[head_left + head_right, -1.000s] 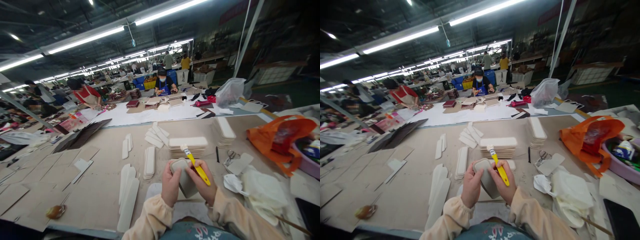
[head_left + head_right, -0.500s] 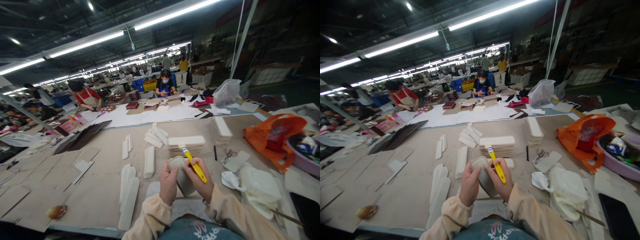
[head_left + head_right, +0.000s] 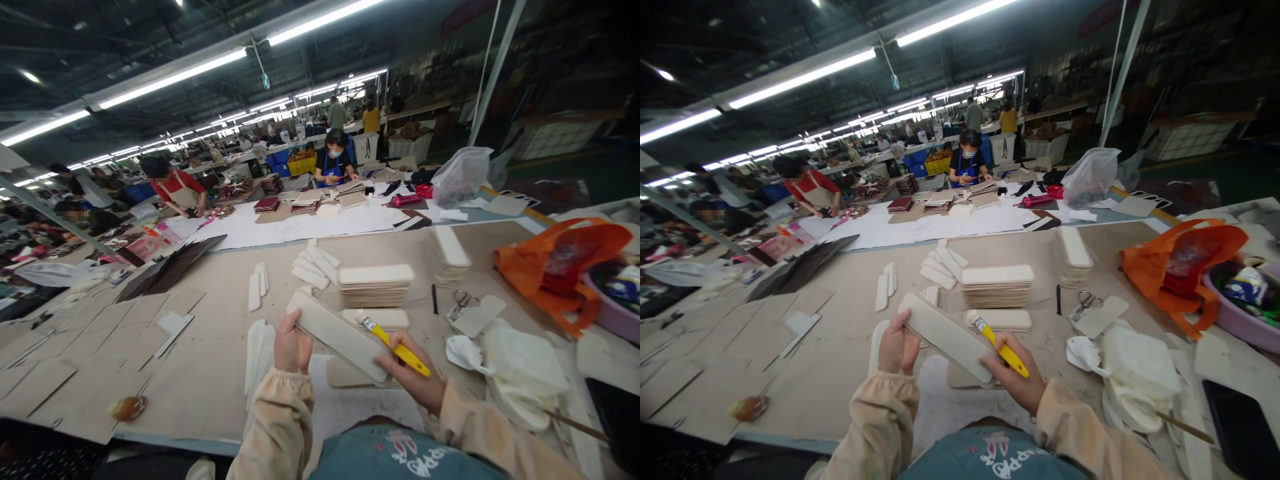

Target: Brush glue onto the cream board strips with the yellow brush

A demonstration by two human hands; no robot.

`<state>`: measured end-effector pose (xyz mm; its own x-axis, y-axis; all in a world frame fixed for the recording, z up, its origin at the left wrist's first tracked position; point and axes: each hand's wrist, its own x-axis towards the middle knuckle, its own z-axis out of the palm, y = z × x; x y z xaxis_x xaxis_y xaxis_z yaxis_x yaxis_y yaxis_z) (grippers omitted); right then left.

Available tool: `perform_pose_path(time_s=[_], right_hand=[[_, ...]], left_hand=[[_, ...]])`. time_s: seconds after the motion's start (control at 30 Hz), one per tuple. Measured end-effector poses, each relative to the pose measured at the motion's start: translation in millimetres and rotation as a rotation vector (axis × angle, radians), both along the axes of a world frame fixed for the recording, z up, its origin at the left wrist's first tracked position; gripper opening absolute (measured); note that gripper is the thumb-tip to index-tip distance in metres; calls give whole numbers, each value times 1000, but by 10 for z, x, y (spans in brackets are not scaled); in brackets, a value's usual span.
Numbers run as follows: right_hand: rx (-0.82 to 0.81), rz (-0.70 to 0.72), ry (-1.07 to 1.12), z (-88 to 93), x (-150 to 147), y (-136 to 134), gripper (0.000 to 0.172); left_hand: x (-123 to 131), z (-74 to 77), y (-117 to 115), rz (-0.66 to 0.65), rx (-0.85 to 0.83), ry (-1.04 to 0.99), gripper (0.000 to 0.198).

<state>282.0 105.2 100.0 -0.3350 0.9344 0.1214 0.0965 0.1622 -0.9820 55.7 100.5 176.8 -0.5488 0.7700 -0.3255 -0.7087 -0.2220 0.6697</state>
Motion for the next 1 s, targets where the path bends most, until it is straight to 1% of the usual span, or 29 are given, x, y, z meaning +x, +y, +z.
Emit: perform_pose_path(time_s=[0.07, 0.2, 0.27, 0.37, 0.5, 0.6, 0.73, 0.87, 1.0], right_hand=[[17, -38, 22, 40, -20, 1, 28], [26, -74, 52, 127, -63, 28, 28], [12, -84, 56, 129, -74, 33, 28], [-35, -71, 68, 98, -80, 21, 29], [-85, -49, 88, 76, -81, 1, 31], [-84, -44, 94, 81, -81, 5, 32], [-44, -29, 50, 61, -65, 2, 31], [-9, -23, 18, -24, -19, -12, 31], [39, -14, -63, -99, 2, 7, 31]], left_hand=[[12, -61, -18, 3, -20, -60, 15], [212, -207, -107, -111, 17, -80, 23], [321, -282, -154, -159, 24, -66, 29], [409, -356, -198, -159, 15, -58, 32], [409, -375, -210, -140, 5, -29, 29], [399, -382, -209, -135, 11, 2, 28], [417, -383, -255, -122, 25, 27, 32], [456, -346, -334, -104, 43, 54, 36], [468, -327, -391, -65, 70, 88, 40]])
